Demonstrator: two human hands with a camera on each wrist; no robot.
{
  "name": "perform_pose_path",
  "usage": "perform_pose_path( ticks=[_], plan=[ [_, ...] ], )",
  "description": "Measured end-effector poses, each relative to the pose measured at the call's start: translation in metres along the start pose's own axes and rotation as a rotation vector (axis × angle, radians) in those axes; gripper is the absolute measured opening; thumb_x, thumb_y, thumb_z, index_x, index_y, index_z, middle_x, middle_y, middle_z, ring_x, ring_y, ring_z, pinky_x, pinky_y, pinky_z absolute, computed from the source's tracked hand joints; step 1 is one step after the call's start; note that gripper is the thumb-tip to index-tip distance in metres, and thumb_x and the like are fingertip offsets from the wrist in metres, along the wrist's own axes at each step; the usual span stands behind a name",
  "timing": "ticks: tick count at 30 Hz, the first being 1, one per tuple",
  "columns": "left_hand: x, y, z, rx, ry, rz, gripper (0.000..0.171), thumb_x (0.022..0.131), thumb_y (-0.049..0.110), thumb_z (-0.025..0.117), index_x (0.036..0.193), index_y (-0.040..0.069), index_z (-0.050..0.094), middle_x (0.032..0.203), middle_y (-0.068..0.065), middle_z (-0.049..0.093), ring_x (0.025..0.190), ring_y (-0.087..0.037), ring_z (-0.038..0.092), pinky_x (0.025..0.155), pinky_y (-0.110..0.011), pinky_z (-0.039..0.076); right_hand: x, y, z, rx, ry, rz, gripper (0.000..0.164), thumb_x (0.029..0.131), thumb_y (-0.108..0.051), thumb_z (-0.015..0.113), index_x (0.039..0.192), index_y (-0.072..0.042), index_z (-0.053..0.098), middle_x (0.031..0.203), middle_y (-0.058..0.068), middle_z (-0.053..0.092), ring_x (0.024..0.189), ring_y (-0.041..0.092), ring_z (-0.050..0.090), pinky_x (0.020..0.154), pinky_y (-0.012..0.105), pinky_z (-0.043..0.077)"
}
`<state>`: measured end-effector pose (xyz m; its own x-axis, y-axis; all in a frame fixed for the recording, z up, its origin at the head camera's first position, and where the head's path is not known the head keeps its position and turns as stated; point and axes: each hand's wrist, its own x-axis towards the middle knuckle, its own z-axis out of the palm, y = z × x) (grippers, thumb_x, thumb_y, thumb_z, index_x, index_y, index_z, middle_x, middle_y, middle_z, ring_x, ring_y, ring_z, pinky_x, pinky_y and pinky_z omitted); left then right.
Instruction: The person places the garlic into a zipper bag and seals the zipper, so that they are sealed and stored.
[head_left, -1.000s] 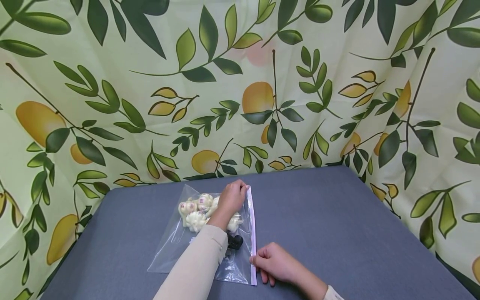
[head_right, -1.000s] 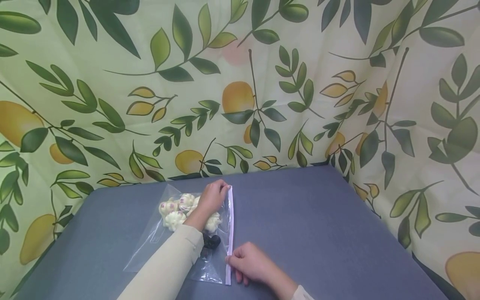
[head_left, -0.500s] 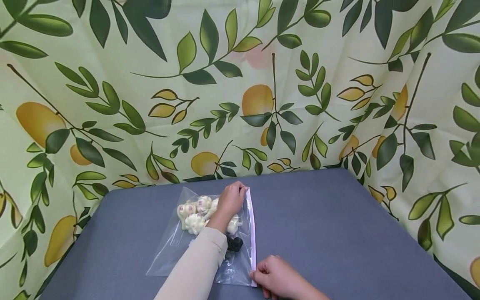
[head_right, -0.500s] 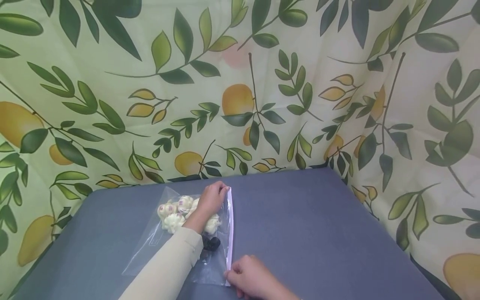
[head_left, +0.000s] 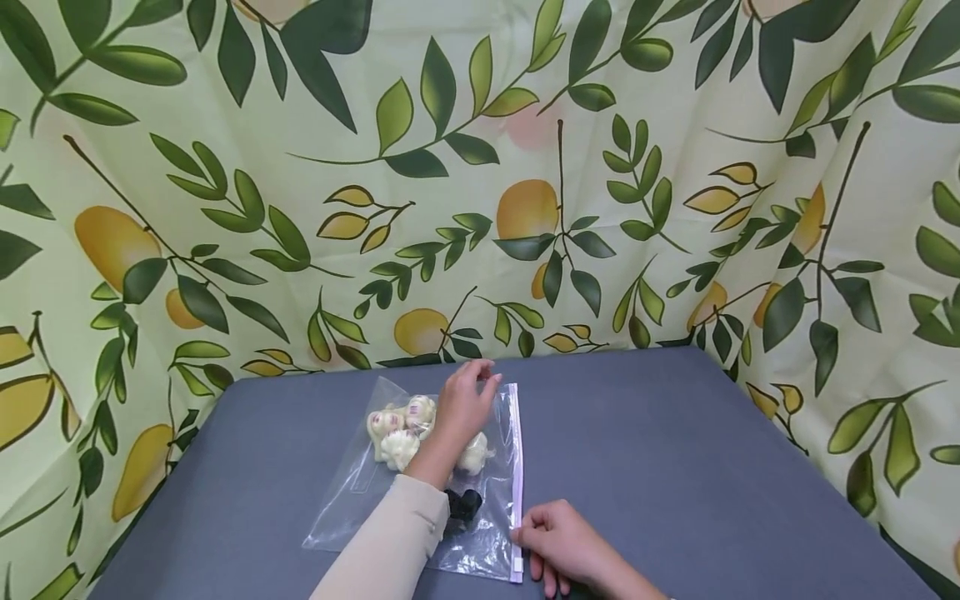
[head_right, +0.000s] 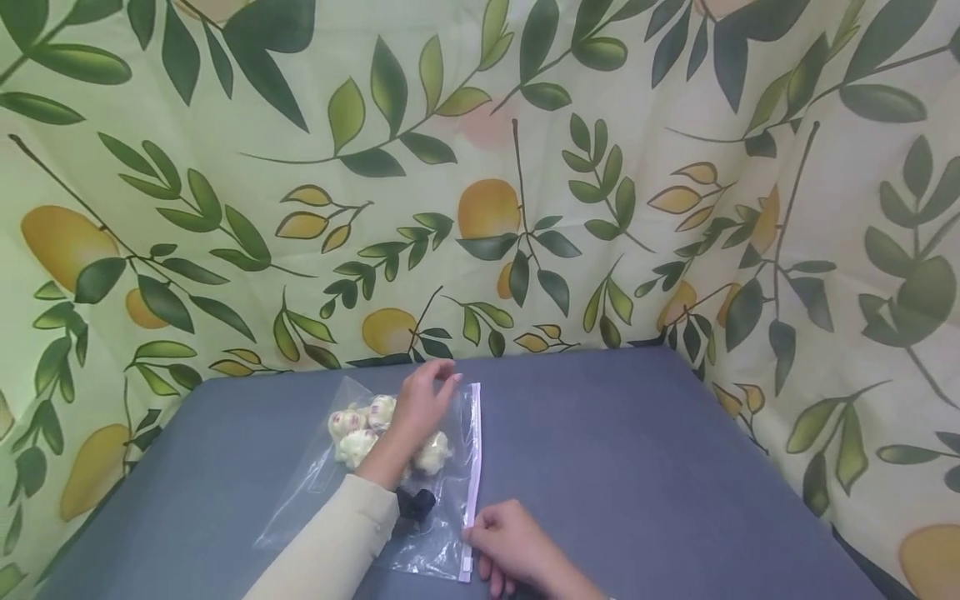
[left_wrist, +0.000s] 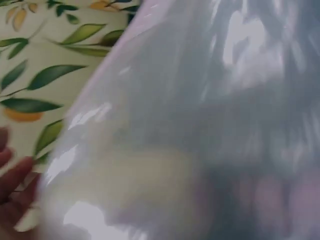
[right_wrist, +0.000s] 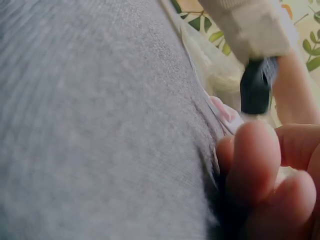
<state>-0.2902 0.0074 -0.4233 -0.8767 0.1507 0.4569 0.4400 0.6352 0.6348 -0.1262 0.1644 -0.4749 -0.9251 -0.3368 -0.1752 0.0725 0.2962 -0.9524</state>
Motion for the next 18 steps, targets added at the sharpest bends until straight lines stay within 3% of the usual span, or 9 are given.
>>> perform_pose_path(
  ticks=[4,7,11,14,16,18],
  plan=[
    [-0.010,-0.011,-0.032,-0.016,-0.137,-0.112,0.055,0.095,0.037,0.063,0.143,0.014,0.048,0.135,-0.008,0.059,0.126,-0.032,0.054,0.103,-0.051,0.043,0.003,0.001,-0.005,0.017,0.008,0.014,0.025,0.092,-0.021,0.062,0.074,-0.003,0.062,0.051,0.001,0.056,0.033,0.006,0.051,0.030,0.021,0.037],
    [-0.024,-0.031,-0.059,-0.006,-0.171,-0.168,0.066,0.094,0.038,0.063,0.149,0.013,0.039,0.148,-0.015,0.045,0.136,-0.039,0.042,0.109,-0.058,0.034,0.005,0.002,-0.006,0.031,0.006,0.030,0.026,0.092,-0.022,0.063,0.074,-0.004,0.060,0.052,0.001,0.057,0.033,0.006,0.051,0.030,0.021,0.037],
    [-0.041,-0.066,-0.092,0.016,-0.174,-0.196,0.059,0.094,0.033,0.064,0.145,0.008,0.045,0.150,-0.020,0.040,0.138,-0.043,0.037,0.110,-0.062,0.030,0.005,0.003,-0.009,0.041,0.013,0.047,0.026,0.093,-0.025,0.063,0.076,-0.005,0.059,0.053,0.001,0.057,0.033,0.006,0.051,0.030,0.021,0.037],
    [-0.050,-0.090,-0.115,0.040,-0.205,-0.234,0.051,0.094,0.027,0.065,0.136,0.001,0.053,0.136,-0.023,0.054,0.124,-0.042,0.052,0.101,-0.057,0.043,0.004,0.002,-0.012,0.048,0.021,0.052,0.024,0.093,-0.025,0.063,0.082,-0.004,0.059,0.053,0.002,0.057,0.034,0.007,0.051,0.031,0.021,0.037],
    [-0.055,-0.102,-0.129,0.048,-0.282,-0.280,0.048,0.092,0.025,0.067,0.129,-0.003,0.057,0.117,-0.021,0.064,0.103,-0.034,0.063,0.086,-0.048,0.052,0.005,0.001,-0.014,0.056,0.026,0.059,0.024,0.093,-0.026,0.063,0.086,-0.003,0.059,0.054,0.003,0.057,0.034,0.007,0.052,0.031,0.021,0.038],
    [-0.060,-0.111,-0.139,0.015,-0.383,-0.344,0.046,0.090,0.024,0.070,0.123,-0.006,0.058,0.093,-0.016,0.067,0.076,-0.025,0.063,0.065,-0.039,0.053,0.009,0.001,-0.019,0.065,0.033,0.067,0.024,0.093,-0.026,0.063,0.091,-0.003,0.058,0.056,0.004,0.058,0.036,0.009,0.054,0.032,0.022,0.038]
  ],
)
